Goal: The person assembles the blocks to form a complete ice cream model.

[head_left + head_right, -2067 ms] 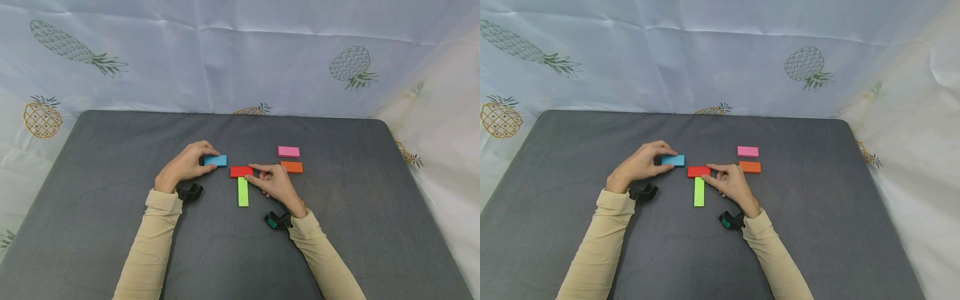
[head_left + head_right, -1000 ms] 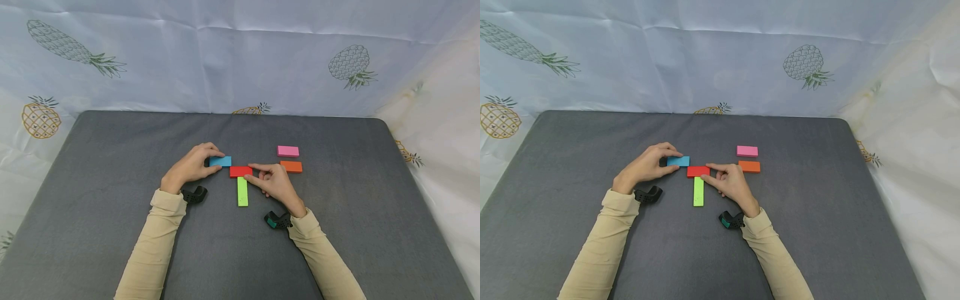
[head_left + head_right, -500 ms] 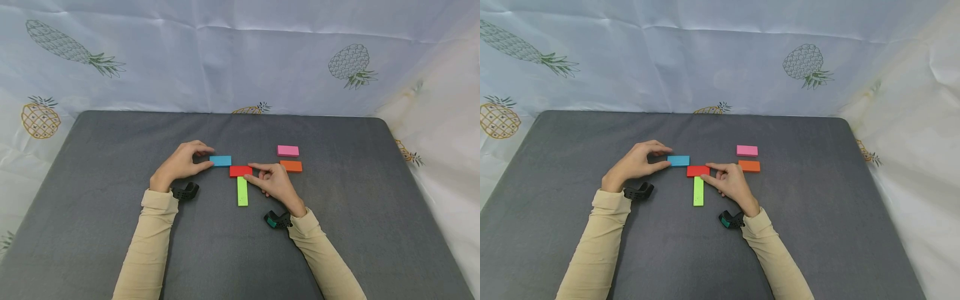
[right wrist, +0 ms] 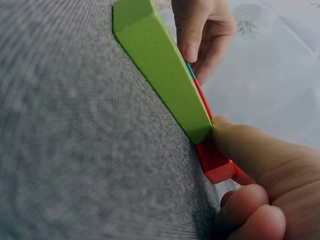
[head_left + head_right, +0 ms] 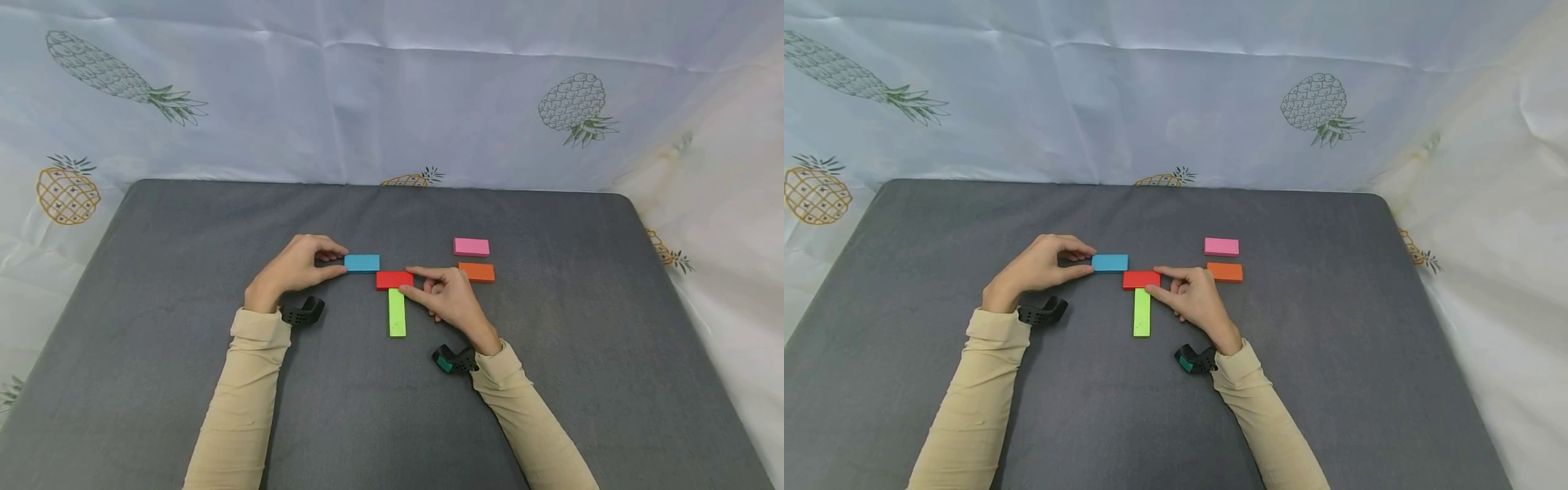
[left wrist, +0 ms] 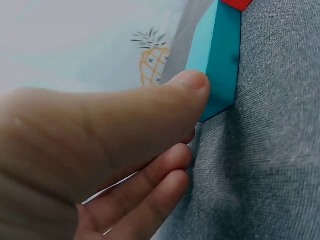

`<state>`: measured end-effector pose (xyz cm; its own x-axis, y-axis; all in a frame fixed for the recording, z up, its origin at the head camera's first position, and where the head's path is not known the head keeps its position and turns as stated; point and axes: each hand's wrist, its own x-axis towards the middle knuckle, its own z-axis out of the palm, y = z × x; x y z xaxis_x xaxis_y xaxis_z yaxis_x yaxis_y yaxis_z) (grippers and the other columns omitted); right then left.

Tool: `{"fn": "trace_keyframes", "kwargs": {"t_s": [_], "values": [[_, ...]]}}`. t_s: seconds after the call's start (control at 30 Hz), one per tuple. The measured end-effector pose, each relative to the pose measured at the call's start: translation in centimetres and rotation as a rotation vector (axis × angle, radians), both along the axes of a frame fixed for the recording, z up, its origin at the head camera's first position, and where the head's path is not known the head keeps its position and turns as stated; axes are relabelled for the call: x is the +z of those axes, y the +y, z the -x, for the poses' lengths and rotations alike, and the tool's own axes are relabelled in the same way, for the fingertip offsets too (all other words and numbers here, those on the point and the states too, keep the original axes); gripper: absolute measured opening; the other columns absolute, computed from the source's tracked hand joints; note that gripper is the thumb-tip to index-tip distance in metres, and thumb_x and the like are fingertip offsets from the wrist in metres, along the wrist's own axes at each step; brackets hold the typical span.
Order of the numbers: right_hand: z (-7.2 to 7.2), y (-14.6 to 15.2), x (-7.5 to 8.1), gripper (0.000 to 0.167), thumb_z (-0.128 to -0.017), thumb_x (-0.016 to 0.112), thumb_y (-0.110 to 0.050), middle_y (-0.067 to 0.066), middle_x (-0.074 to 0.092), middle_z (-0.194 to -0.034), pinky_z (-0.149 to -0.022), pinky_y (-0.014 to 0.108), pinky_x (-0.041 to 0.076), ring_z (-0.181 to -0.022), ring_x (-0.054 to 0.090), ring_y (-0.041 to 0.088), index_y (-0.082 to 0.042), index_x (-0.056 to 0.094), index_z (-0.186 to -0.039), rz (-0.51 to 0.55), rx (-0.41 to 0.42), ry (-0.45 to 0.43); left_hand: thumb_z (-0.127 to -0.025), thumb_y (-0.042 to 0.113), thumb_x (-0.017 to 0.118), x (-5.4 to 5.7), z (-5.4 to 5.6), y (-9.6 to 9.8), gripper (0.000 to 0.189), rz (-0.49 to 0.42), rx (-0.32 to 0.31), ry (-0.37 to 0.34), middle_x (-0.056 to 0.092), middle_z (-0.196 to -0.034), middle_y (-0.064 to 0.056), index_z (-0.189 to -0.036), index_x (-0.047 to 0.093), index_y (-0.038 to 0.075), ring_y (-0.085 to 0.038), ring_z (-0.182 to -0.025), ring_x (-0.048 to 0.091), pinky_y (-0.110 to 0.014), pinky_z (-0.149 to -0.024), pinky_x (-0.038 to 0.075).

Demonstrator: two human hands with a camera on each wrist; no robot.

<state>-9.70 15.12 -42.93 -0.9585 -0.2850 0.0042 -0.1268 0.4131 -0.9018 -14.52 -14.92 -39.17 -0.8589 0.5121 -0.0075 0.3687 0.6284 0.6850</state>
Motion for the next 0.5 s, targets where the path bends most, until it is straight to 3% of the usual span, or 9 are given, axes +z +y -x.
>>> {"fn": "trace_keyframes", "kwargs": {"t_s": [0.37, 0.5], "values": [[0.1, -0.3, 0.2, 0.039, -0.089, 0.08, -0.011, 0.014, 0.049, -0.057, -0.04, 0.022, 0.041, -0.035, 0.042, 0.009, 0.0, 0.072, -0.126, -0.031, -0.007, -0.032, -0.093, 0.007, 0.074, -0.3, 0.0, 0.9, 0.029, -0.01, -0.023, 0.039, 0.074, -0.115, -0.022, -0.119, 0.073, -0.006, -0.032, -0.102, 0.07, -0.047, -0.092, 0.058], [0.1, -0.4, 0.2, 0.039, -0.089, 0.081, -0.014, 0.013, 0.051, -0.057, -0.04, 0.022, 0.042, -0.035, 0.043, 0.009, -0.003, 0.072, -0.126, -0.035, -0.011, -0.027, -0.093, 0.008, 0.075, -0.3, 0.0, 1.3, 0.031, -0.015, -0.031, 0.033, 0.074, -0.115, -0.021, -0.12, 0.072, -0.006, -0.031, -0.102, 0.07, -0.046, -0.093, 0.057]]}}
